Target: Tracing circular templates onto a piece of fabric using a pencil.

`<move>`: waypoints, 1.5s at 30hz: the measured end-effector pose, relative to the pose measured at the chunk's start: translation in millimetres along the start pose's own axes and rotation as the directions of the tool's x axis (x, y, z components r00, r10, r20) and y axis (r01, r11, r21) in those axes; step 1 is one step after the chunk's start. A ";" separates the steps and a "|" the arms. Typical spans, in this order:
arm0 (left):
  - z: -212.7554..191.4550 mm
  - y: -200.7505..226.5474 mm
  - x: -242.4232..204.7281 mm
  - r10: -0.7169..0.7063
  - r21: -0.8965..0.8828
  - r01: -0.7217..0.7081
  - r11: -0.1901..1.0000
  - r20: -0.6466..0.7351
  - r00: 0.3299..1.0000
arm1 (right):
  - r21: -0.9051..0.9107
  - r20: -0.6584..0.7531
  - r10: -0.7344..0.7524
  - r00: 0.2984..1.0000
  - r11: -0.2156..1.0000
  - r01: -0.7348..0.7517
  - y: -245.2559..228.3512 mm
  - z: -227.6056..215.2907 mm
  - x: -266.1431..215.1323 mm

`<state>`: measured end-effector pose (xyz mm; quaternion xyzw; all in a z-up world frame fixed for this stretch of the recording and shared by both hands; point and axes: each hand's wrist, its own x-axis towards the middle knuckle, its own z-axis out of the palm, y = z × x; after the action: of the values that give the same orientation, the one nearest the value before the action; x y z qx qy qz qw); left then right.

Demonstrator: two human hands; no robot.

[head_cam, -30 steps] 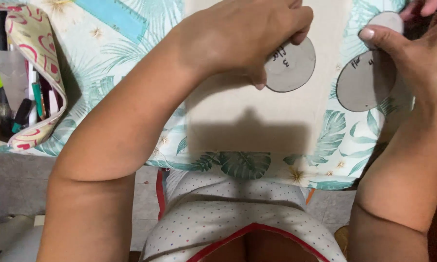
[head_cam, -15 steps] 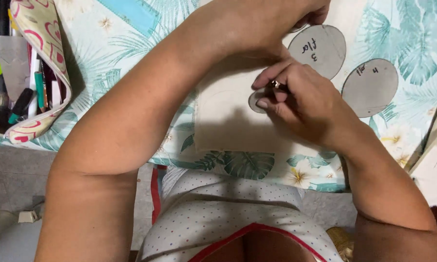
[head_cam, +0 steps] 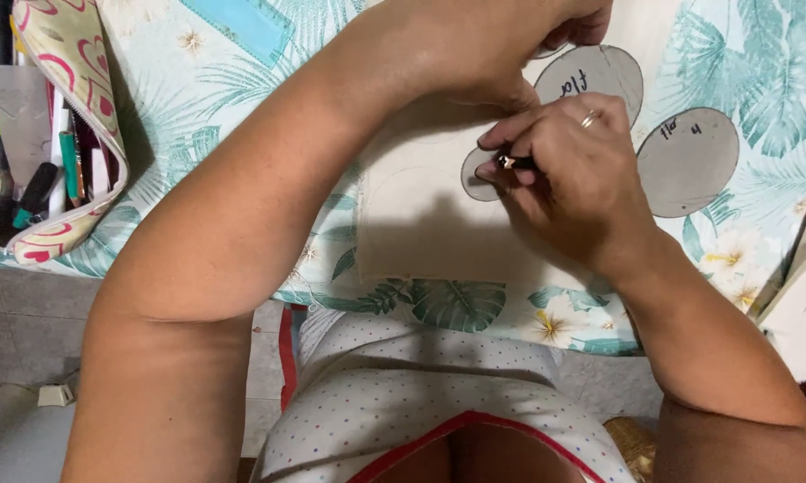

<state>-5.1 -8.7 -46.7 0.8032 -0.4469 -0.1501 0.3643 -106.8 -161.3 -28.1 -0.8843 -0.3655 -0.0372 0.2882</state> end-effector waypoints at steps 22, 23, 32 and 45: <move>-13.6 4.5 2.8 0.054 -0.150 -0.027 0.988 0.182 0.982 | 0.066 0.249 0.329 0.911 0.933 -0.355 49.8 -66.0 -24.8; -17.7 9.8 2.9 0.021 -0.134 0.009 0.991 0.227 0.974 | 0.043 0.254 0.284 0.925 0.952 -0.304 49.9 -66.6 -25.3; -28.8 19.2 4.0 -0.048 -0.086 0.081 0.993 0.339 0.940 | 0.044 0.254 0.169 0.952 0.982 -0.186 54.5 -64.1 -28.7; -23.7 13.2 4.2 -0.001 -0.091 0.028 0.995 0.285 0.959 | -0.018 0.270 0.180 0.946 0.983 -0.182 54.4 -64.9 -28.3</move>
<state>2.7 -5.9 -20.5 0.7583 -0.4811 -0.2876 0.3328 -81.8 -244.6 -8.3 -0.9098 -0.3190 0.1115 0.2411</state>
